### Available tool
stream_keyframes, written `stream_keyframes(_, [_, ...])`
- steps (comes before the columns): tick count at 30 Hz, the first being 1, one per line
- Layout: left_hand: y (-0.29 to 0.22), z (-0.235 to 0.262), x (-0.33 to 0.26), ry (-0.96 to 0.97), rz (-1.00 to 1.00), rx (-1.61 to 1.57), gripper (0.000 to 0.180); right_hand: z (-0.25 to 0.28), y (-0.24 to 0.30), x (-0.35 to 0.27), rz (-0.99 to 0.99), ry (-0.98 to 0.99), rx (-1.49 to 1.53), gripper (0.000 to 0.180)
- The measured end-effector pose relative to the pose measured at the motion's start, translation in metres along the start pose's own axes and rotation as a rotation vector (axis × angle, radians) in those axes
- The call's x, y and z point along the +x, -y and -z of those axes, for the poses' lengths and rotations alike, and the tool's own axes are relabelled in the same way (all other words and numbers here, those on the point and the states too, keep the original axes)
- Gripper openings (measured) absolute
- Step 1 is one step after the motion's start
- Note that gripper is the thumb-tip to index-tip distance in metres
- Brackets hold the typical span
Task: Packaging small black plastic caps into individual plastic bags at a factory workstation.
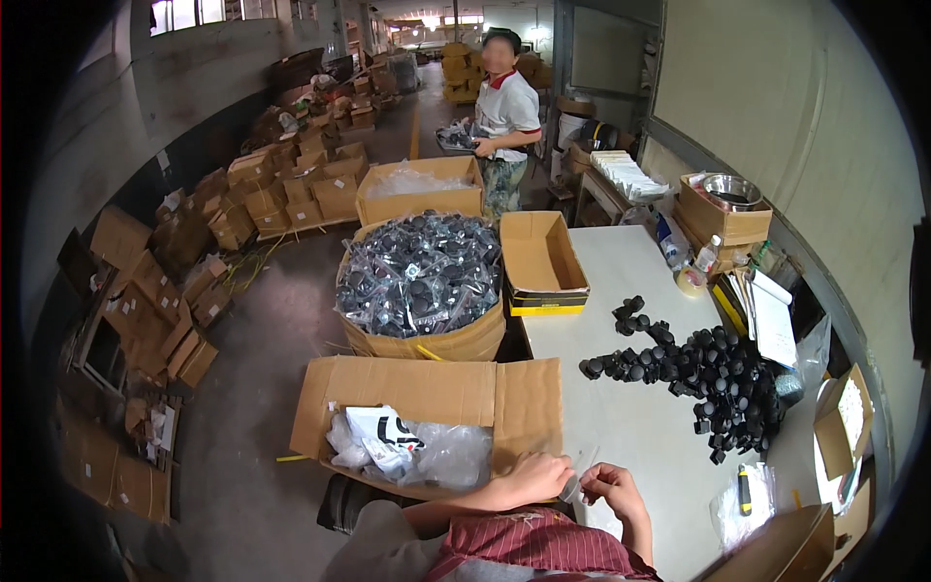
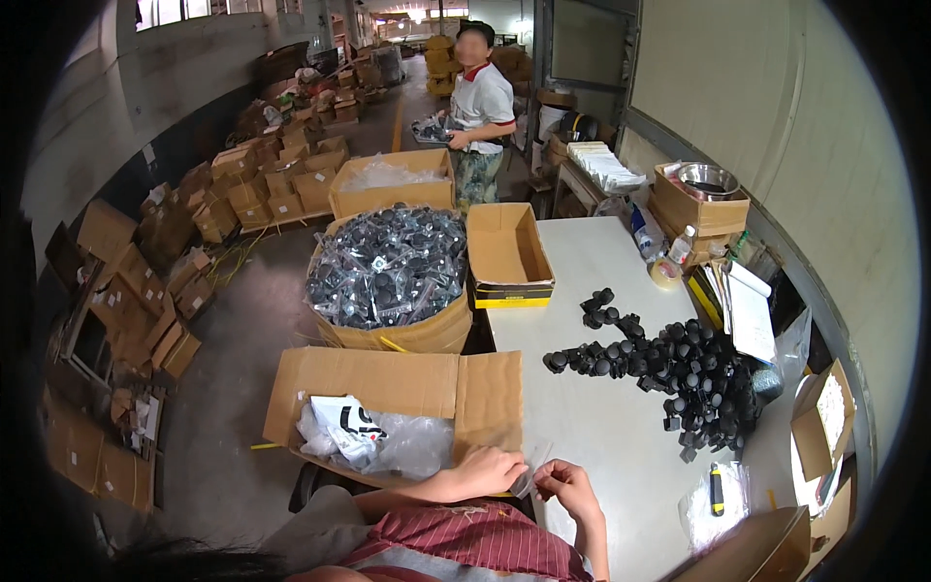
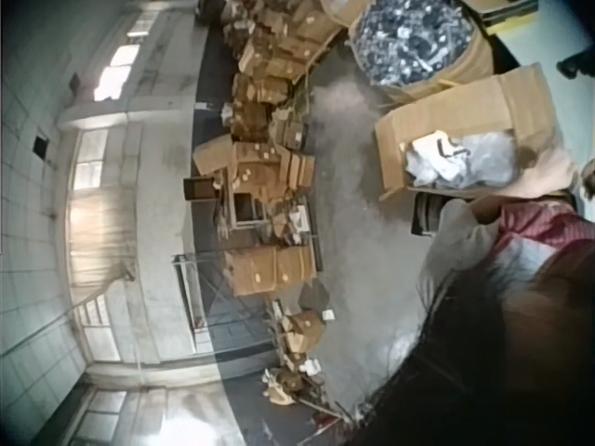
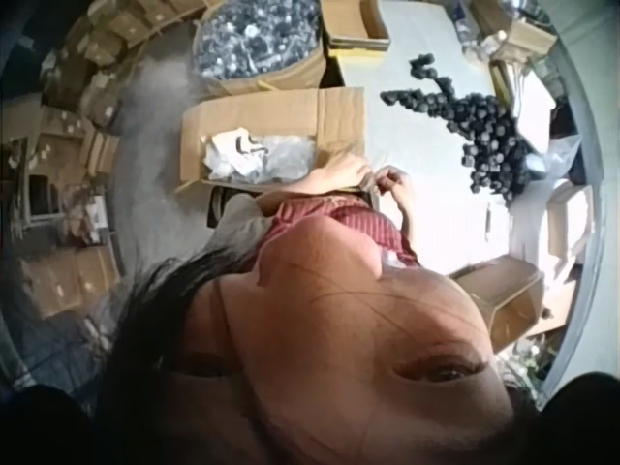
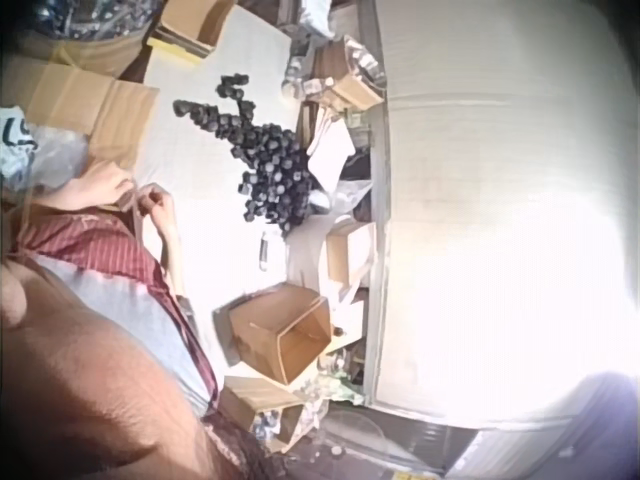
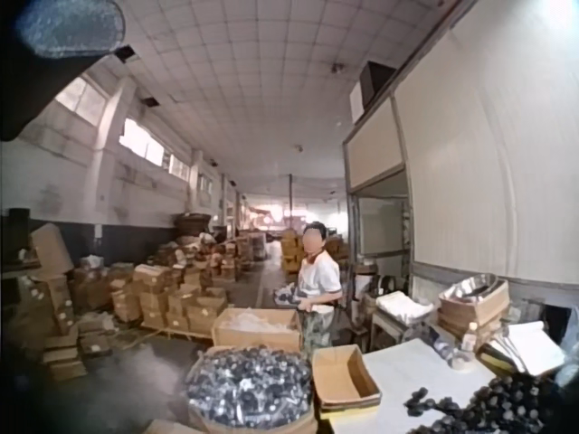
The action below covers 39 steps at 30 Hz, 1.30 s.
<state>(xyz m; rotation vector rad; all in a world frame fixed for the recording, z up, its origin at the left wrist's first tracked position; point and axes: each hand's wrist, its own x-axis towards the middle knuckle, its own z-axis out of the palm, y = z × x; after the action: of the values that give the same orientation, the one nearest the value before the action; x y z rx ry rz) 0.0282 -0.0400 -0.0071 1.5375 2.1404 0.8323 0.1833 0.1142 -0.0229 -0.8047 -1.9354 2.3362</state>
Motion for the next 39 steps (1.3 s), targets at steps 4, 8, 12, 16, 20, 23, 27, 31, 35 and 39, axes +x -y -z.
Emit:
stream_keyframes(4, [0.002,0.002,0.003,-0.114,-0.006,-0.123,0.021,-0.009,0.008,0.004,0.055,0.016,0.003,0.004])
stream_keyframes(8, [-0.002,0.001,0.001,-0.031,-0.025,-0.281,0.028,-0.021,0.016,-0.007,0.048,0.011,-0.118,0.011])
stream_keyframes(12, [-0.007,0.007,0.001,0.083,-0.034,-0.302,0.04,-0.027,0.014,-0.012,0.135,-0.048,-0.196,0.005])
stream_keyframes(16, [-0.024,0.018,-0.003,0.054,-0.066,-0.239,0.041,-0.03,0.022,-0.02,0.179,-0.088,-0.132,0.004])
stream_keyframes(20, [-0.013,0.006,-0.002,0.049,-0.168,-0.406,0.028,-0.023,0.025,-0.029,0.019,-0.1,-0.041,0.015])
stream_keyframes(23, [-0.006,0.001,0.001,0.107,-0.113,-0.609,0.023,-0.029,0.031,-0.026,0.052,-0.096,0.065,0.015])
stream_keyframes(27, [-0.019,0.012,-0.002,0.048,-0.061,-0.632,0.013,-0.031,0.029,-0.028,0.168,-0.069,0.116,0.017])
stream_keyframes(31, [-0.017,-0.001,0.006,-0.284,-0.191,-0.329,0.009,-0.033,0.008,-0.013,0.531,-0.414,-0.357,0.016])
stream_keyframes(35, [-0.011,0.007,0.012,-0.49,-0.135,0.117,0.006,-0.018,0.016,-0.011,0.642,-0.728,-0.76,0.012])
stream_keyframes(39, [-0.016,-0.024,0.024,-0.402,-0.244,0.265,0.012,-0.035,0.042,-0.015,0.806,-0.768,-0.786,0.02])
